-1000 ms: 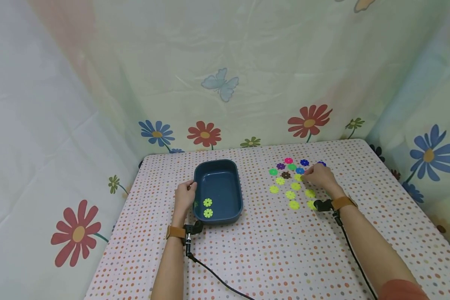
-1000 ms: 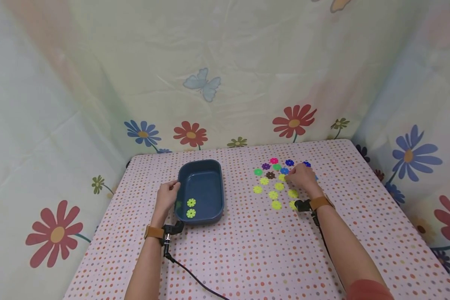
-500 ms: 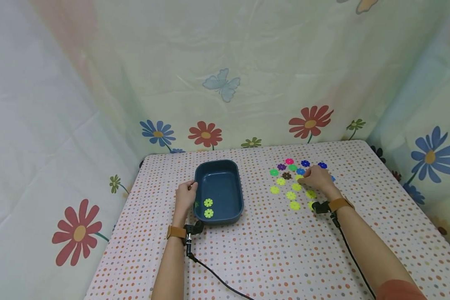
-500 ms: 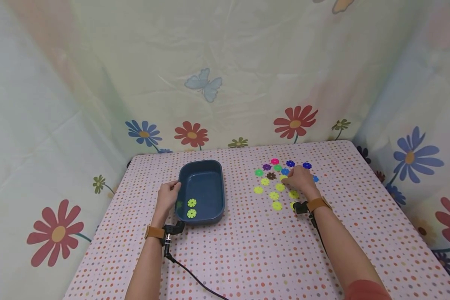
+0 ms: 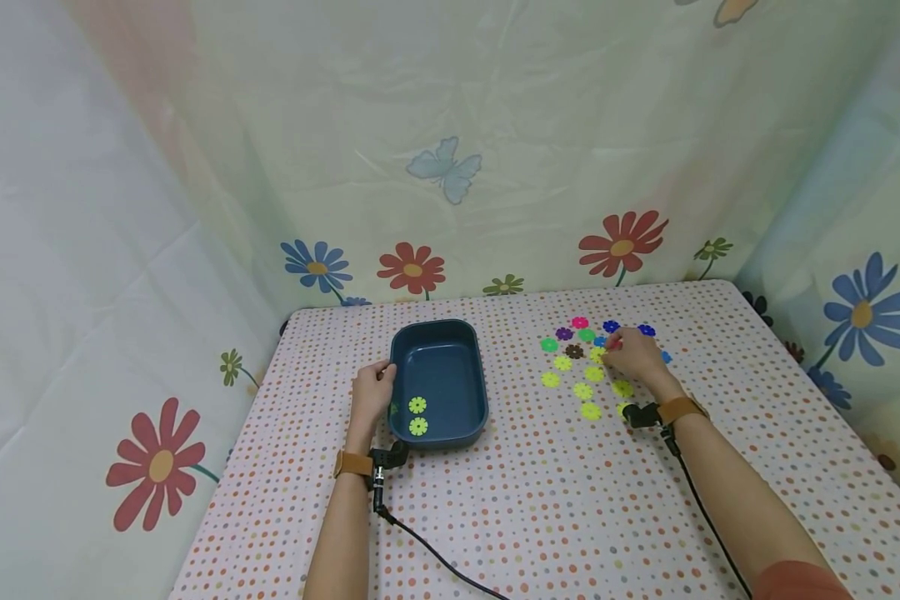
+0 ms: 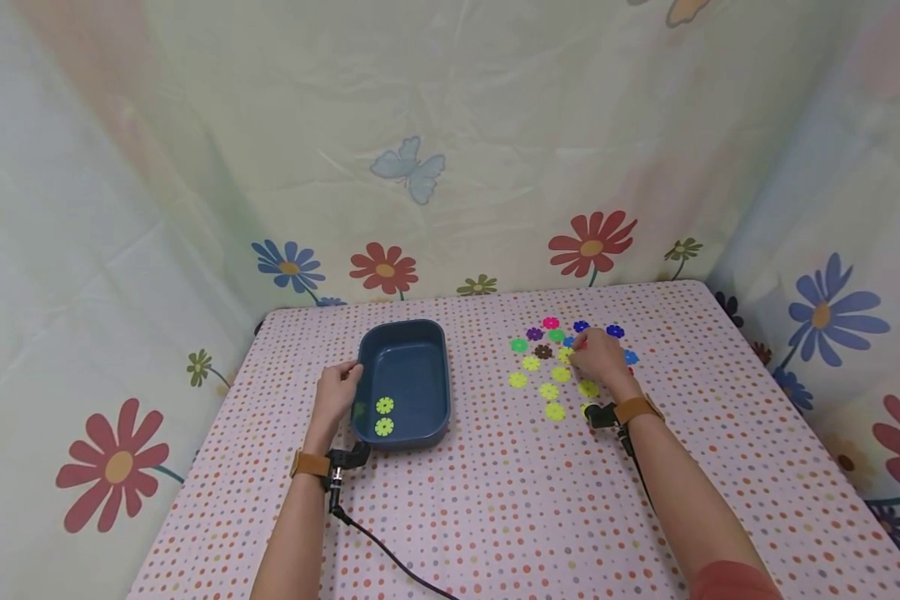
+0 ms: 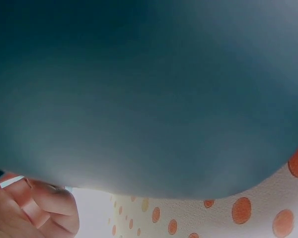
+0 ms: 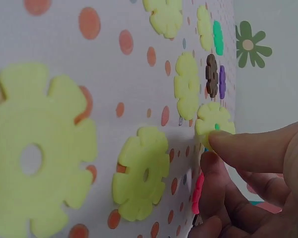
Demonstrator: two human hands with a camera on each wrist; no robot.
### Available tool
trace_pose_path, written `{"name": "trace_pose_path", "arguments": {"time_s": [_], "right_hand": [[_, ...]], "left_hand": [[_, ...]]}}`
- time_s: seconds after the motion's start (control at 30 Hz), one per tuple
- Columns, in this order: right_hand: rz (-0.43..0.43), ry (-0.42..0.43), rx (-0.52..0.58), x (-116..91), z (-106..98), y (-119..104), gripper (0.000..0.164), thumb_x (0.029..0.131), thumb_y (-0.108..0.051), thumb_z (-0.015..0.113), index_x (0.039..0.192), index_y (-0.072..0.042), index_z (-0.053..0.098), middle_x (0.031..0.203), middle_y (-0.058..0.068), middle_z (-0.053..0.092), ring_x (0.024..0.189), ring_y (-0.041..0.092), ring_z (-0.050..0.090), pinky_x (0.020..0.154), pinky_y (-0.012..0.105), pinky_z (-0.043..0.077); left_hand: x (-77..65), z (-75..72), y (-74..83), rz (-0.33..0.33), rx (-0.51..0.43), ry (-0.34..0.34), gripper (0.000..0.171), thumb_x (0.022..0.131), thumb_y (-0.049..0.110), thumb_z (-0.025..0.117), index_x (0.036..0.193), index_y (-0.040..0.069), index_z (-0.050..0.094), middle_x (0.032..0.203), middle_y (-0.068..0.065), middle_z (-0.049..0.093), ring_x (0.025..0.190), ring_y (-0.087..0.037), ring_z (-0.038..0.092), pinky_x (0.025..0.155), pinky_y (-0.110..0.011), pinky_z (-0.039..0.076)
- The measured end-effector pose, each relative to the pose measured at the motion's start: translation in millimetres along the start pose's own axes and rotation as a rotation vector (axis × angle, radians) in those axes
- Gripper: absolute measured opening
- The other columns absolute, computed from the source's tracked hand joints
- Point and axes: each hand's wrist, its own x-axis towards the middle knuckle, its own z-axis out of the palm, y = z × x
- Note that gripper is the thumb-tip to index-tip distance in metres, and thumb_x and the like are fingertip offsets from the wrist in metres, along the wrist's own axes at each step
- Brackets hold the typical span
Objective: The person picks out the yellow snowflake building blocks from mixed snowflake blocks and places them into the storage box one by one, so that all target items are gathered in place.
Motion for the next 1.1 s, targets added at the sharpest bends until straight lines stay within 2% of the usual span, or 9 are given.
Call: {"name": "trace_pose_path", "arguments": {"time_s": [0.2, 0.47, 0.63, 0.8, 1.1], "right_hand": [[0.002, -0.006, 0.029, 2.1, -1.2, 0.9, 0.025, 0.096, -0.012, 0.060, 0.115, 0.004, 0.058, 0.090, 0.016, 0.055, 0.076, 0.028, 0.050, 0.065, 0.037, 0.041], [-0.021, -0.007, 0.075, -1.3, -5.8, -10.4, 0.031, 0.099, -0.017, 0.055, 0.120, 0.005, 0.060, 0.114, 0.026, 0.057, 0.095, 0.036, 0.055, 0.074, 0.044, 0.047], [-0.073, -0.037, 0.119, -2.2, -8.2, -28.5, 0.031, 0.099, -0.018, 0.058, 0.120, 0.005, 0.061, 0.108, 0.023, 0.059, 0.089, 0.032, 0.055, 0.071, 0.041, 0.046], [-0.097, -0.078, 0.162, 1.0, -2.0, -49.5, 0.034, 0.100, -0.022, 0.059, 0.122, 0.003, 0.061, 0.109, 0.021, 0.059, 0.091, 0.030, 0.054, 0.074, 0.039, 0.045], [-0.158, -0.149, 0.287, 5.0, 12.6, -93.9, 0.029, 0.101, -0.018, 0.059, 0.121, 0.003, 0.061, 0.111, 0.023, 0.063, 0.102, 0.043, 0.059, 0.083, 0.054, 0.049]], "left_hand": [[-0.3, 0.2, 1.3, -0.004, -0.003, 0.004, 0.041, 0.107, 0.025, 0.054, 0.140, 0.001, 0.059, 0.118, -0.017, 0.068, 0.099, -0.026, 0.065, 0.077, -0.036, 0.052], [-1.2, -1.3, 3.6, 0.001, -0.003, 0.003, 0.041, 0.107, 0.025, 0.053, 0.140, 0.001, 0.059, 0.117, -0.018, 0.068, 0.099, -0.027, 0.066, 0.078, -0.038, 0.053], [-0.8, -1.3, 3.2, -0.003, 0.001, -0.002, 0.041, 0.107, 0.024, 0.053, 0.140, 0.000, 0.059, 0.117, -0.017, 0.068, 0.099, -0.026, 0.066, 0.078, -0.037, 0.053], [-1.4, -0.6, 3.4, -0.002, -0.006, -0.001, 0.040, 0.107, 0.024, 0.053, 0.138, 0.000, 0.060, 0.115, -0.017, 0.069, 0.098, -0.027, 0.067, 0.080, -0.039, 0.055], [-0.9, 0.1, 2.7, 0.001, 0.003, 0.001, 0.041, 0.107, 0.025, 0.053, 0.139, 0.000, 0.059, 0.117, -0.017, 0.069, 0.099, -0.027, 0.066, 0.083, -0.040, 0.055]]}}
